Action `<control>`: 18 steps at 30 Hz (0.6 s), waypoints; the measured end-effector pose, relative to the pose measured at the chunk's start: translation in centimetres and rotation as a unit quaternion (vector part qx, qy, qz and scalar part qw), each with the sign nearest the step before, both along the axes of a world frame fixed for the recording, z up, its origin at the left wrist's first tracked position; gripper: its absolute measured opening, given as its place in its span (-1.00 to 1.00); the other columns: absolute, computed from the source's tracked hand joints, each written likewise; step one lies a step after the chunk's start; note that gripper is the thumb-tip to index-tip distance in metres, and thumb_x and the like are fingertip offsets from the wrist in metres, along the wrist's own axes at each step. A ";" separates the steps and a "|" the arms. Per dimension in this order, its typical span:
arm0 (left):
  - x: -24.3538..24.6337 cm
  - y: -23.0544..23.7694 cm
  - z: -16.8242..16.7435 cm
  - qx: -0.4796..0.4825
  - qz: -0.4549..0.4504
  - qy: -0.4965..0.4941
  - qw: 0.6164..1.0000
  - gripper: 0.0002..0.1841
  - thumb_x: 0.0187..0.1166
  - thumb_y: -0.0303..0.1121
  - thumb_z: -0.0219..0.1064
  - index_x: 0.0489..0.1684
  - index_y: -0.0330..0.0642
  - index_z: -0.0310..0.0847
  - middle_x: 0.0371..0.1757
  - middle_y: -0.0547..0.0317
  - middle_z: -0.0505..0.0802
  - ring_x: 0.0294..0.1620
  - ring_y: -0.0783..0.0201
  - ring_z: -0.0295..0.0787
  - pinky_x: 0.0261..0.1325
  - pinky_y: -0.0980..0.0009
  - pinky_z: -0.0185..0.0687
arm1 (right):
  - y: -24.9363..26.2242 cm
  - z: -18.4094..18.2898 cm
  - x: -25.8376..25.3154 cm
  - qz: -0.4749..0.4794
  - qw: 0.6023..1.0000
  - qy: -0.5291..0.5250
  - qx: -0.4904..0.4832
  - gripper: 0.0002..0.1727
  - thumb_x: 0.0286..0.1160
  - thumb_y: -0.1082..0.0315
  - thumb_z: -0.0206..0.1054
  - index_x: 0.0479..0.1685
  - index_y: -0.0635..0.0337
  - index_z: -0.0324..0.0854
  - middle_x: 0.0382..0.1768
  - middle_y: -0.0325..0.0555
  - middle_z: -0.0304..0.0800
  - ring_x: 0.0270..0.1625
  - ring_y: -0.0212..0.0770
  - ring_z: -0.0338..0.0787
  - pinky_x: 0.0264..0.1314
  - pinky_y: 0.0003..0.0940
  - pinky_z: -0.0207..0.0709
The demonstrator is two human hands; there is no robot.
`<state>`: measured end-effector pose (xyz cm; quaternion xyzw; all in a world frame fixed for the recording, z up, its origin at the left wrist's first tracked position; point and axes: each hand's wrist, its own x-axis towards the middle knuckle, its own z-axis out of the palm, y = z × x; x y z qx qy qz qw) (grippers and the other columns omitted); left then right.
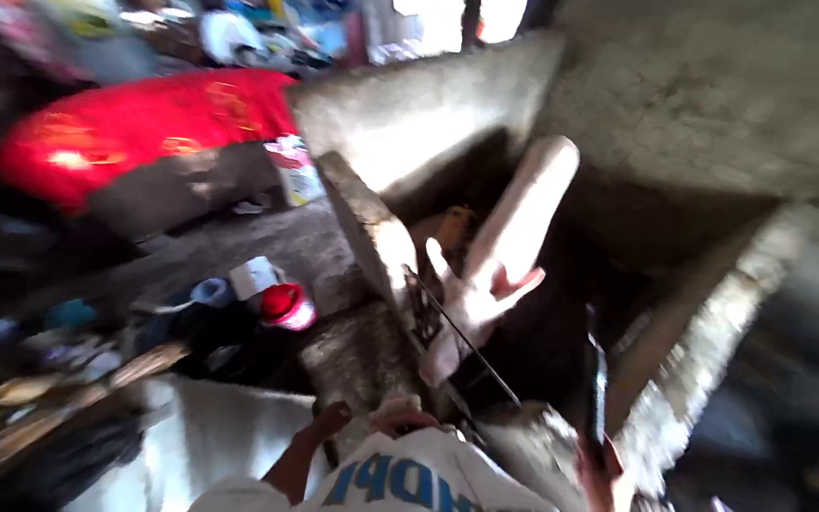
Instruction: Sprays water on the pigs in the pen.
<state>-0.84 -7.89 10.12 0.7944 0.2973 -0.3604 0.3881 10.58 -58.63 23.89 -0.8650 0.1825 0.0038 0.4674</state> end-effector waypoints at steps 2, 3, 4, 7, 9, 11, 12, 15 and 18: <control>0.4 0.5 -1.1 0.003 0.008 -0.001 1.000 -0.58 0.74 -0.34 0.29 0.43 -0.47 0.54 0.31 -0.44 0.75 0.35 -0.28 0.72 0.48 -0.15 0.53 | 1.2 1.2 0.3 -0.015 1.000 0.001 -0.020 -0.51 0.60 0.27 0.42 0.43 0.36 0.63 -0.15 0.30 0.85 -0.25 0.13 0.84 -0.04 0.21 0.69; 0.2 1.2 -3.0 0.017 -0.005 0.000 1.000 -0.58 0.73 -0.30 0.31 0.41 -0.42 0.58 0.27 -0.40 0.78 0.29 -0.25 0.76 0.43 -0.16 0.58 | 1.5 1.8 0.3 -0.020 0.999 0.007 -0.032 -0.51 0.59 0.26 0.43 0.44 0.31 0.64 -0.18 0.24 0.86 -0.26 0.11 0.84 -0.05 0.20 0.69; -0.3 2.0 -5.3 0.031 -0.028 -0.005 0.999 -0.58 0.70 -0.25 0.33 0.37 -0.36 0.63 0.25 -0.34 0.80 0.29 -0.23 0.77 0.44 -0.19 0.58 | 1.7 2.3 0.2 -0.028 0.999 0.013 -0.044 -0.50 0.58 0.24 0.44 0.45 0.28 0.65 -0.17 0.21 0.88 -0.23 0.09 0.85 -0.01 0.20 0.68; -3.1 5.5 -11.6 0.018 -0.168 -0.205 0.964 -0.57 0.69 -0.13 0.34 0.14 -0.41 0.74 -0.01 -0.31 0.88 0.01 -0.18 0.86 0.10 -0.09 0.78 | 2.0 2.4 0.1 -0.048 0.996 0.009 -0.073 -0.47 0.60 0.19 0.42 0.47 0.30 0.63 -0.12 0.21 0.90 -0.10 0.14 0.89 0.11 0.23 0.67; -3.0 5.8 -10.7 -0.025 -0.164 -0.188 0.968 -0.61 0.69 -0.22 0.36 0.16 -0.47 0.72 0.06 -0.37 0.86 0.10 -0.21 0.84 0.22 -0.08 0.72 | 2.2 2.4 -0.2 -0.056 0.996 0.008 -0.075 -0.48 0.62 0.19 0.40 0.45 0.33 0.63 -0.11 0.23 0.90 -0.07 0.16 0.88 0.15 0.24 0.64; -1.2 4.2 -7.7 -0.037 -0.063 -0.021 0.997 -0.65 0.70 -0.36 0.35 0.32 -0.40 0.66 0.29 -0.31 0.80 0.37 -0.17 0.73 0.56 -0.10 0.48 | 2.0 2.3 -0.5 -0.054 0.997 0.004 -0.050 -0.49 0.61 0.22 0.42 0.45 0.33 0.64 -0.10 0.23 0.90 -0.08 0.12 0.88 0.16 0.17 0.65; -2.0 5.3 -9.4 -0.041 -0.072 -0.053 0.995 -0.66 0.70 -0.33 0.34 0.28 -0.38 0.68 0.22 -0.29 0.83 0.26 -0.15 0.79 0.45 -0.10 0.58 | 1.9 2.0 -0.8 -0.049 0.998 -0.003 -0.034 -0.50 0.60 0.23 0.43 0.43 0.33 0.65 -0.12 0.19 0.90 -0.14 0.04 0.87 0.09 0.08 0.68; -4.7 11.0 -20.4 -0.008 -0.169 -0.197 0.966 -0.59 0.67 -0.01 0.31 0.20 -0.13 0.76 0.00 0.00 0.92 -0.06 0.13 0.91 0.01 0.05 0.87 | 1.9 1.0 -1.4 -0.036 0.999 -0.033 -0.012 -0.48 0.55 0.26 0.44 0.45 0.34 0.64 -0.14 0.14 0.91 -0.20 -0.08 0.87 0.02 -0.03 0.71; -1.4 9.5 -17.5 0.028 -0.132 -0.043 0.990 -0.59 0.65 -0.06 0.35 0.33 -0.06 0.72 0.20 -0.02 0.88 0.22 0.05 0.84 0.39 -0.08 0.70 | 2.2 0.9 -1.4 -0.058 0.997 -0.054 -0.018 -0.46 0.53 0.28 0.46 0.45 0.38 0.62 -0.12 0.16 0.91 -0.16 -0.06 0.89 0.08 -0.01 0.71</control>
